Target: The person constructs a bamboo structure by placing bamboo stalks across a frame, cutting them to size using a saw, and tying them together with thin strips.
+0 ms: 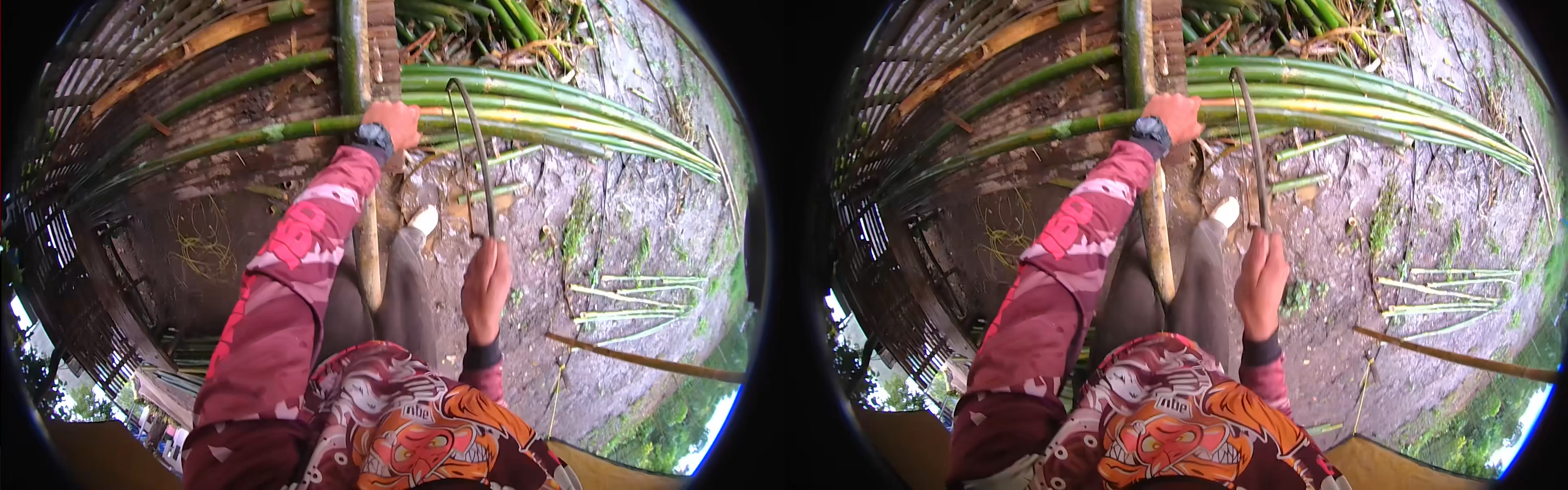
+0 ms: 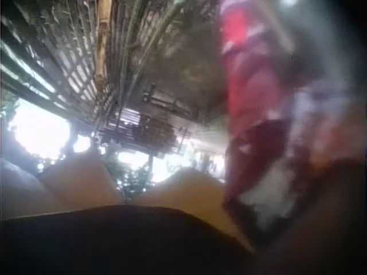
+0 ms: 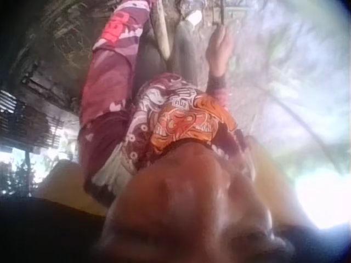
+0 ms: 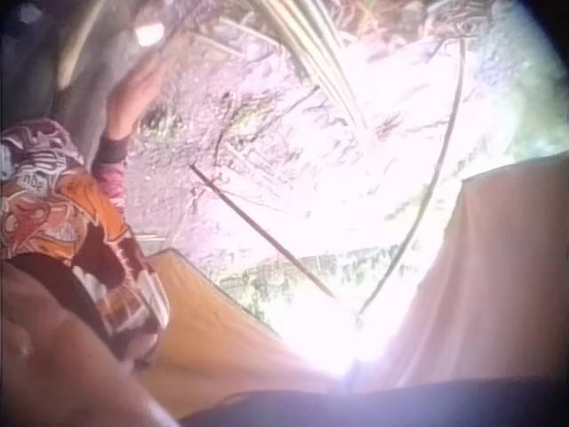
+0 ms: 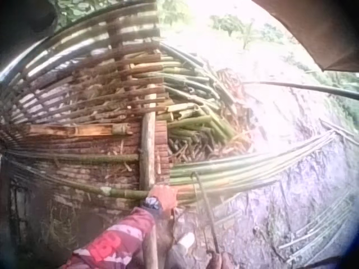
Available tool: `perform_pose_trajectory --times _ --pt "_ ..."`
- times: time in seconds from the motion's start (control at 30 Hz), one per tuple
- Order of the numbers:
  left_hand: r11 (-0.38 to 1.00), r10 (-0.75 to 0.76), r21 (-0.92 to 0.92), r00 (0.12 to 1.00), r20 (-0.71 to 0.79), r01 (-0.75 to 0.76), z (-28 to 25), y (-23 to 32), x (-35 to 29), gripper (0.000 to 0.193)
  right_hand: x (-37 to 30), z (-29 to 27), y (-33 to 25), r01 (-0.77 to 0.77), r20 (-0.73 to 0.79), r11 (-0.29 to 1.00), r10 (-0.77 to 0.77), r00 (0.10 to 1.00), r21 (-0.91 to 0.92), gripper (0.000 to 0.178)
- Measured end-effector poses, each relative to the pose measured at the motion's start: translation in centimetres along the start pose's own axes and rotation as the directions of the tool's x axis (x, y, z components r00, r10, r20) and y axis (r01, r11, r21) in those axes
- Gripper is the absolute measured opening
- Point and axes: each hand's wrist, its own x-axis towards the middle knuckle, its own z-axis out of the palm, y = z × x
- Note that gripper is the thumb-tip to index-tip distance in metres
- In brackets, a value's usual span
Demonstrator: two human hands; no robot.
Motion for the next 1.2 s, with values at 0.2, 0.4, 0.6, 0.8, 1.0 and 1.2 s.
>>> perform_pose_trajectory --times 0.2,0.4,0.6,0.8,1.0,1.2 --pt "0.999 0.025 0.038 1.000 0.010 -0.025 0.1 1.1 1.7 0.041 9.3 6.0 2.5 0.247 -0.227 0.967 -0.254 0.940 -0.061 0.042" --pt "0.998 0.009 0.058 0.990 -0.142 -0.001 0.5 -1.1 0.9 0.045 14.2 5.1 -5.4 0.281 -0.033 0.953 -0.286 0.958 -0.110 0.052" --pt "0.999 -0.009 0.039 1.000 -0.013 0.009 -0.9 -0.2 1.5 0.042 13.2 4.8 -3.7 0.618 0.051 0.653 -0.668 0.742 -0.437 0.025" --pt "1.000 -0.029 -0.002 0.993 0.110 0.029 -1.7 -1.0 1.4 0.039 -0.2 -1.0 -0.8 0.051 0.047 0.996 -0.047 0.998 -0.076 0.014" --pt "1.000 0.026 -0.003 1.000 0.015 -0.026 -1.4 -1.4 2.3 0.042 14.1 7.5 -2.0 0.175 -0.080 0.981 -0.181 0.980 -0.083 0.043" --pt "0.999 0.018 0.029 0.996 -0.088 -0.015 -0.4 -1.0 2.2 0.045 17.1 4.8 -7.8 0.281 0.037 0.948 -0.279 0.960 -0.150 0.053"
